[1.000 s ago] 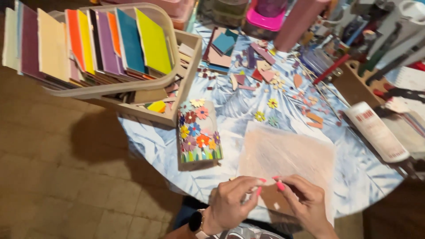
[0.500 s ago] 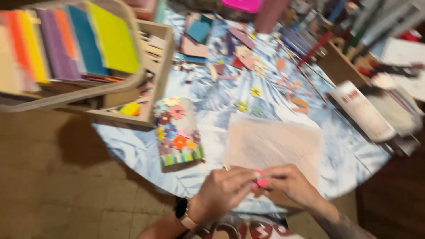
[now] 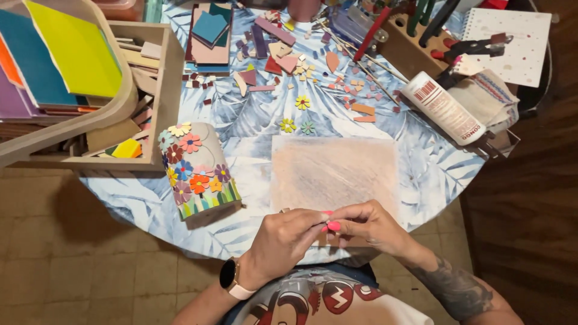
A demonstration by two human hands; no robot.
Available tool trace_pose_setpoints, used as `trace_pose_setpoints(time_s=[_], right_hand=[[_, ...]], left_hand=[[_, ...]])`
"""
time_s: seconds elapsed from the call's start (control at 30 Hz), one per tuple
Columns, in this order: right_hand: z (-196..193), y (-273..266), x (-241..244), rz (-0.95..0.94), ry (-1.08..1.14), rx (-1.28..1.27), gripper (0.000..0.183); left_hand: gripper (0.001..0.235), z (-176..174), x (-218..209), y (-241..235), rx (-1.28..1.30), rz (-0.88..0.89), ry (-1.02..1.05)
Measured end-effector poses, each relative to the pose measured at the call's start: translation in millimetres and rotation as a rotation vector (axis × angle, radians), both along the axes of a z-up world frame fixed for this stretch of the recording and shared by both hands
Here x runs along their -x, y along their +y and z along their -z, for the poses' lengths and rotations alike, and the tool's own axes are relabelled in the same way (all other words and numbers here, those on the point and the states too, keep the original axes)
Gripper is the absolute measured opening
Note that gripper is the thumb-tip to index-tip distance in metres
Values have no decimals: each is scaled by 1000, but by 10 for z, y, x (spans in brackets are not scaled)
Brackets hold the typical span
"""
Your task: Decorating a cylindrical container by gluing small flower cutouts onto its surface.
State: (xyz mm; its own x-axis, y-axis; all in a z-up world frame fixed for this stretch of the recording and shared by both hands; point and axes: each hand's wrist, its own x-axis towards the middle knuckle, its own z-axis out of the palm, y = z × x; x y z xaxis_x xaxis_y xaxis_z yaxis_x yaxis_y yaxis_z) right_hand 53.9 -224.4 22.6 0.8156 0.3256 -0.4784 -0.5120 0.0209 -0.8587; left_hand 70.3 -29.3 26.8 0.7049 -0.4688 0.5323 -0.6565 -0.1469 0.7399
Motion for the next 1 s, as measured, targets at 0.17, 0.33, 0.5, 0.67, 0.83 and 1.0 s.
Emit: trace_pose_setpoints(time_s=[0.17, 0.33, 0.5, 0.67, 0.83, 1.0], right_hand=[[-67, -43, 47, -27, -16, -45, 18], [-112, -83, 81, -41, -28, -74, 23], [-224, -92, 86, -154, -147, -108, 23], [-222, -92, 124, -123, -133, -59, 28], [-246, -422, -193, 10, -518, 243, 33], [-82, -1420, -880, 134, -783, 1916, 46]], left_hand=[[17, 46, 55, -72, 8, -9, 13], [19, 28, 79, -121, 24, -10, 7], [18, -83, 86, -158, 153, 40, 127], [12, -117, 105, -196, 117, -4, 124], [14, -123, 106, -223, 119, -44, 57], [13, -129, 119, -215, 50, -171, -78]])
